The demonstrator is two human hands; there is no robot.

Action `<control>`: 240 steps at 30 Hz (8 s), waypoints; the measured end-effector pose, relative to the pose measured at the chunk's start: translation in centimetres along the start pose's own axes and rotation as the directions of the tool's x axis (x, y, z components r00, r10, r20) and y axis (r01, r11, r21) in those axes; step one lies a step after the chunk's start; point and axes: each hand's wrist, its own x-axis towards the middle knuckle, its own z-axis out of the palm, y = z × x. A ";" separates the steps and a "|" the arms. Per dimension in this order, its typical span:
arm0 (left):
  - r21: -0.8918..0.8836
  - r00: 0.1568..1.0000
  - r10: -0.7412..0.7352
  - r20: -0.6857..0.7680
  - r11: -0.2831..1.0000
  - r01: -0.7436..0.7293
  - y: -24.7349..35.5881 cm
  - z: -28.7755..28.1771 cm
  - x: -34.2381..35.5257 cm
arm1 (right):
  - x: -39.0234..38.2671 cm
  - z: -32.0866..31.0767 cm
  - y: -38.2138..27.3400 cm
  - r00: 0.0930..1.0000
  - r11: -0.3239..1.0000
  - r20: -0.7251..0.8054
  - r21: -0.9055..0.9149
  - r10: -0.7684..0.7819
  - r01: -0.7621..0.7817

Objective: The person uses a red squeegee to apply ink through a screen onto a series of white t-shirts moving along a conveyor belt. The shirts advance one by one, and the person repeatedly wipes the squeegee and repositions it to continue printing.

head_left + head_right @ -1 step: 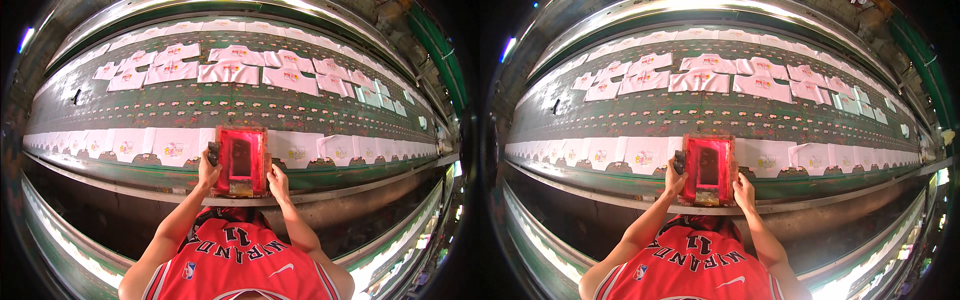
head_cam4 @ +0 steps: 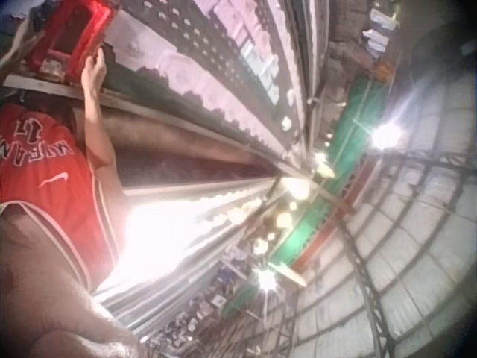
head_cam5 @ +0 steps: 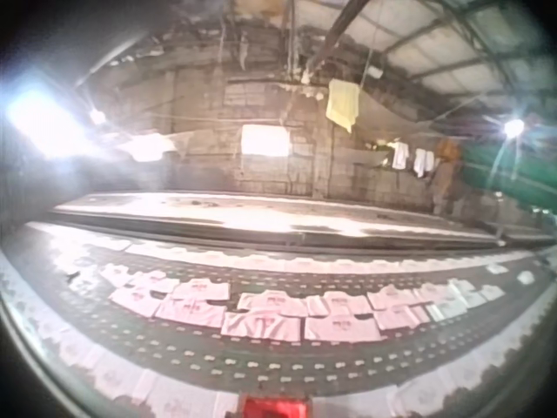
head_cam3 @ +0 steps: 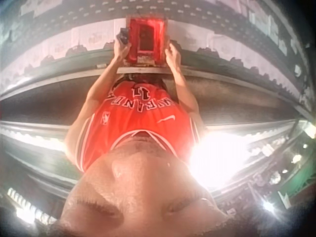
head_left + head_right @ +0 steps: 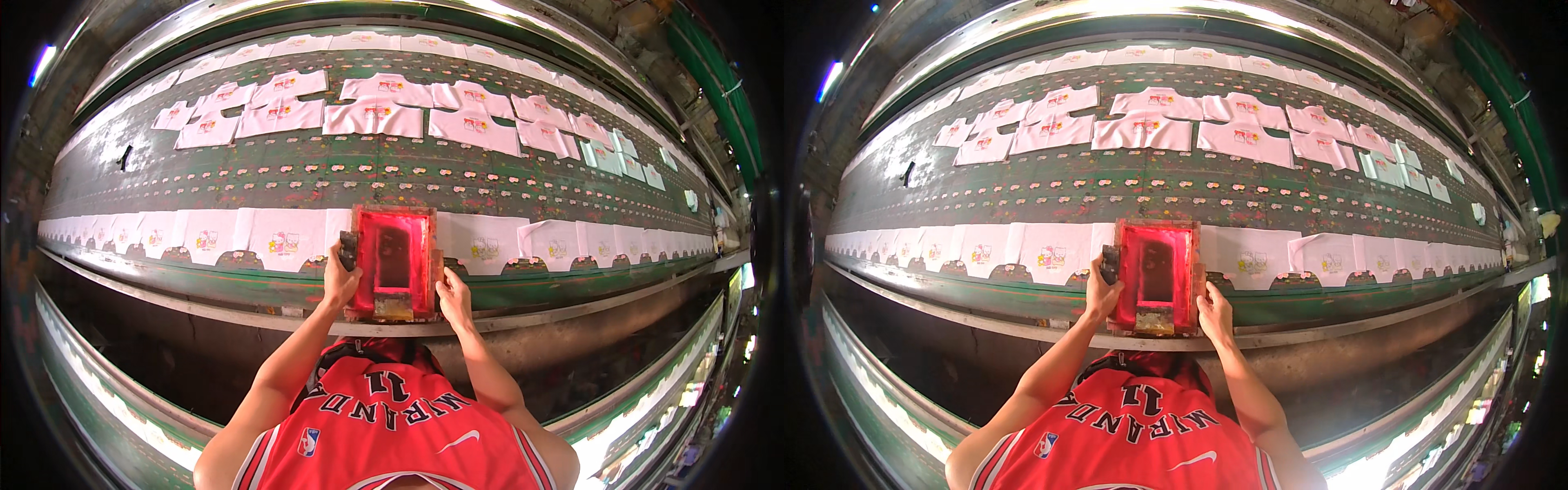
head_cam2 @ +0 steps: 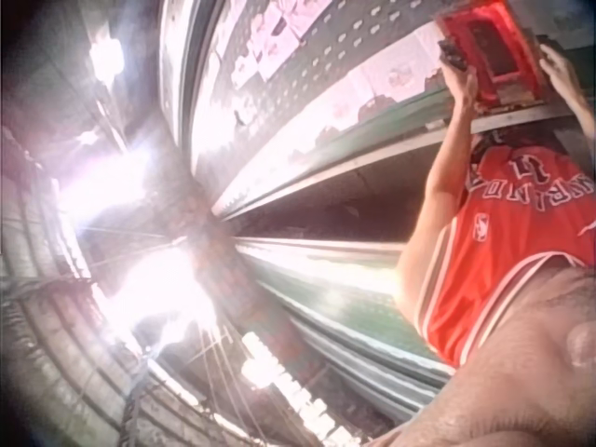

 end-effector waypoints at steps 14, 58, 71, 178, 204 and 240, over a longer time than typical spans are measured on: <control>0.103 0.995 0.102 0.018 0.989 -0.104 -0.6 -0.3 1.5 | 0.2 0.1 -1.5 0.988 0.987 -0.039 -0.072 -0.146 0.143; 0.115 0.984 0.177 -0.017 0.978 -0.174 -1.3 0.0 1.6 | 9.2 7.1 -9.4 0.689 0.500 0.178 -0.565 -0.703 0.656; 0.151 0.986 0.165 -0.014 0.975 -0.161 -0.9 0.0 1.5 | 9.4 6.3 -9.6 0.715 0.526 0.208 -0.548 -0.667 0.650; -0.099 0.997 0.071 -0.020 0.992 -0.072 10.3 23.5 -3.5 | 8.5 -21.9 1.6 0.806 0.595 -0.046 -0.700 -0.590 0.395; -0.031 0.993 0.106 -0.057 0.994 -0.108 10.2 23.7 -3.9 | 13.2 -18.4 -1.0 0.883 0.546 0.056 -0.768 -0.465 0.336; -0.030 0.982 0.151 -0.114 0.987 -0.155 10.2 24.0 -3.9 | 1.4 -20.7 3.5 0.649 0.527 0.277 -0.404 -0.709 0.748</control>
